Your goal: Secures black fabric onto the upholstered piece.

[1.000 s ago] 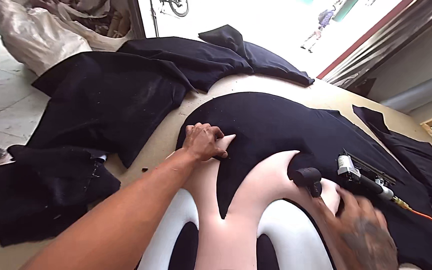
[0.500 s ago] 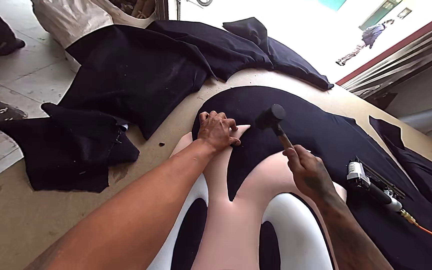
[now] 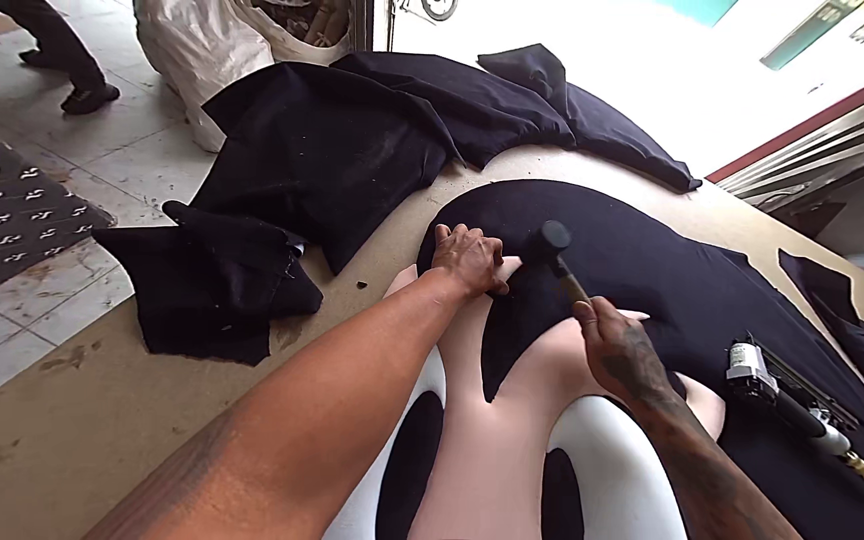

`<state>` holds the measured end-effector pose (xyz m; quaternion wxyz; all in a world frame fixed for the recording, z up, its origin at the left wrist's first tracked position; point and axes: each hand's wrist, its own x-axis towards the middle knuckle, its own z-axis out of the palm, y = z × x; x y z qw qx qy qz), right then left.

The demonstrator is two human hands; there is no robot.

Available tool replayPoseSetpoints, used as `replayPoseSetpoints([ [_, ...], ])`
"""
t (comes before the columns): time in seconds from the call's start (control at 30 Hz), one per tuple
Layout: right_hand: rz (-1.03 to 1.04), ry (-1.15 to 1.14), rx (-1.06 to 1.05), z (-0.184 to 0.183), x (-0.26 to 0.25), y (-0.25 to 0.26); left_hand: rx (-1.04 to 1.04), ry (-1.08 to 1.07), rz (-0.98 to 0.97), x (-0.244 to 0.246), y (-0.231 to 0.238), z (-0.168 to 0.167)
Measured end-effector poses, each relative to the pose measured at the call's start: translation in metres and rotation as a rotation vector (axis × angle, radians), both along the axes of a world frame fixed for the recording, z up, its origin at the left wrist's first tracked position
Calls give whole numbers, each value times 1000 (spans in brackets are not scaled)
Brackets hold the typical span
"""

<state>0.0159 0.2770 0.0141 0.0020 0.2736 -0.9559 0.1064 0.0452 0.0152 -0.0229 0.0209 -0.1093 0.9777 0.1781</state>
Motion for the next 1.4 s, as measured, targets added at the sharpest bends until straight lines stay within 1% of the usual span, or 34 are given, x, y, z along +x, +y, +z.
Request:
replayPoseSetpoints([
  [0.07, 22, 83, -153, 12, 11, 10, -10, -51, -30, -3, -2, 8],
  [0.13, 23, 84, -236, 24, 24, 19, 6, -108, -65, -8, -5, 18],
  [0.23, 42, 28, -167, 29, 33, 25, 50, -212, -86, -27, -13, 32],
  [0.3, 68, 30, -130, 28, 36, 22, 6, -286, -85, -41, -12, 44],
  [0.4, 108, 54, -147, 20, 39, 13, -91, -410, -106, -61, -7, 59],
  [0.47, 137, 69, -65, 5, 37, 4, -152, -470, -119, -82, -9, 52],
  [0.53, 152, 34, 72, -9, 31, -1, -186, -487, -116, -105, -13, 34],
  [0.6, 150, -11, 78, -2, 28, -5, -184, -451, -148, -102, -15, 38],
  [0.67, 153, -23, -45, 7, 34, -6, -181, -456, -228, -82, -15, 56],
  [0.7, 150, -15, -106, 7, 38, -5, -178, -451, -251, -78, -16, 60],
  [0.73, 145, -6, -122, 2, 40, -5, -160, -447, -255, -78, -17, 60],
  [0.77, 139, -3, -70, -7, 42, -5, -147, -444, -245, -81, -17, 59],
  [0.8, 132, -17, 29, -13, 42, -7, -147, -450, -236, -85, -16, 56],
  [0.83, 145, -5, 76, -15, 41, -9, -142, -454, -225, -87, -16, 55],
  [0.87, 163, 5, 61, -8, 38, -13, -128, -443, -210, -88, -18, 57],
  [0.9, 169, -1, -2, 3, 40, -14, -93, -434, -197, -86, -21, 58],
  [0.97, 170, 3, -187, 28, 45, -15, 45, -400, -161, -76, -22, 61],
  [1.0, 169, 16, -265, 31, 48, -16, 88, -378, -147, -74, -25, 59],
  [1.03, 163, 36, -297, 26, 50, -14, 95, -389, -147, -77, -25, 57],
  [1.07, 155, 58, -262, 12, 51, -13, 58, -409, -163, -80, -24, 56],
  [1.13, 134, 98, -18, -18, 47, -9, -82, -460, -238, -92, -21, 51],
  [1.17, 126, 81, 61, -17, 45, -9, -120, -482, -263, -101, -20, 46],
  [1.2, 139, 59, 47, -10, 43, -9, -123, -498, -270, -113, -23, 40],
  [1.27, 154, 11, -138, 16, 49, -3, -13, -527, -259, -125, -29, 24],
  [1.33, 160, -17, -376, 40, 55, -3, 70, -506, -248, -109, -31, 36],
  [1.37, 148, -19, -457, 40, 57, -6, 44, -505, -249, -104, -27, 41],
  [1.4, 130, -27, -447, 31, 58, -8, 16, -512, -257, -102, -26, 43],
])
